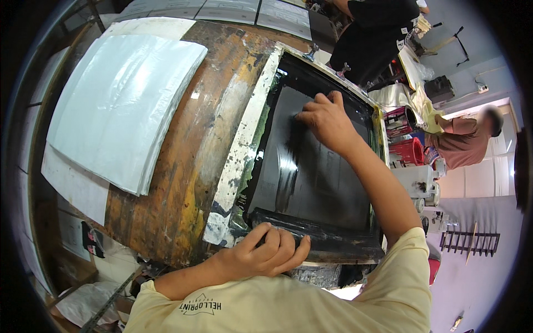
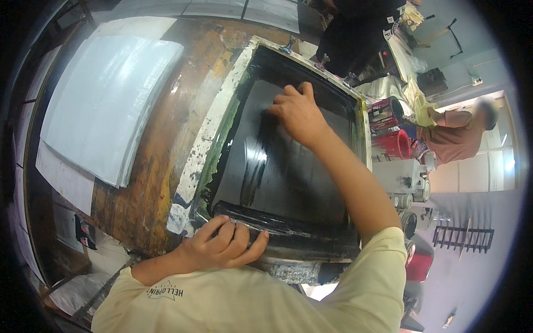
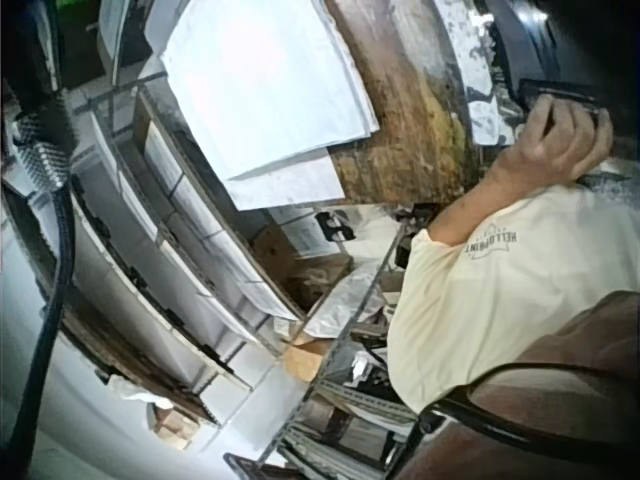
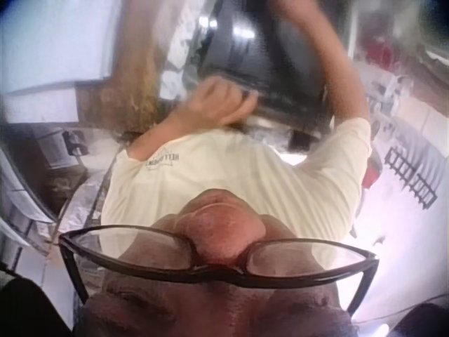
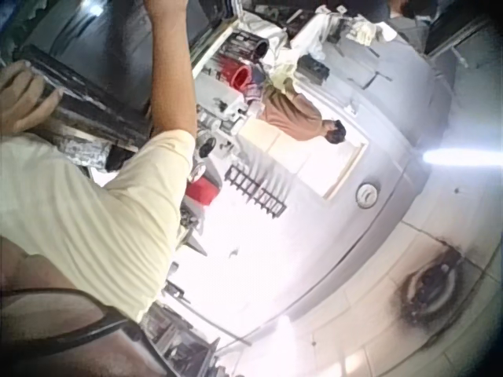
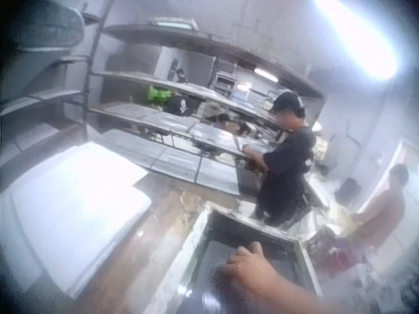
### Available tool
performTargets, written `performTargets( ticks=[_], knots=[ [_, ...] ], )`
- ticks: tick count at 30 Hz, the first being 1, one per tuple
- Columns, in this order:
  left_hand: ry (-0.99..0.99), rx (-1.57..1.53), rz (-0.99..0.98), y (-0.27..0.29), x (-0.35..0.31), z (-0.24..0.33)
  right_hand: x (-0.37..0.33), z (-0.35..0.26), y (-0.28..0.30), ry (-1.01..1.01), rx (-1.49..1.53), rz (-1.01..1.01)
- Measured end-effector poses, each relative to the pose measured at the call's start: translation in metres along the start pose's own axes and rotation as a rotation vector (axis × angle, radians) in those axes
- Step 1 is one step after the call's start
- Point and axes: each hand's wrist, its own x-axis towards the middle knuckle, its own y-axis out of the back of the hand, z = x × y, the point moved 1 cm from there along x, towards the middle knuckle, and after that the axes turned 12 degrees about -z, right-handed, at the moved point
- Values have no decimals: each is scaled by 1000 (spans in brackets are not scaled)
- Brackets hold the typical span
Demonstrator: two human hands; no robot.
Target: The person performs screen printing on envelopes by aligning the item under the screen and pulling ink across with a squeegee before lifting the frame to repeat the process.
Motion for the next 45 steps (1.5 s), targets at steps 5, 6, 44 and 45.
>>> performTargets(
  ticks=[5,6,44,45],
  knots=[
    [17,7,1,-3,-1,2,35,30,-10,-76,39,35],
    [20,5,4,-3,-2,2,35,32,-12,-104,78,3],
    [9,0,-9,3,3,1,-90,-103,67,297,245,-206],
    [16,-10,-12,3,3,0,-76,-91,60,235,185,-187]
  ],
)
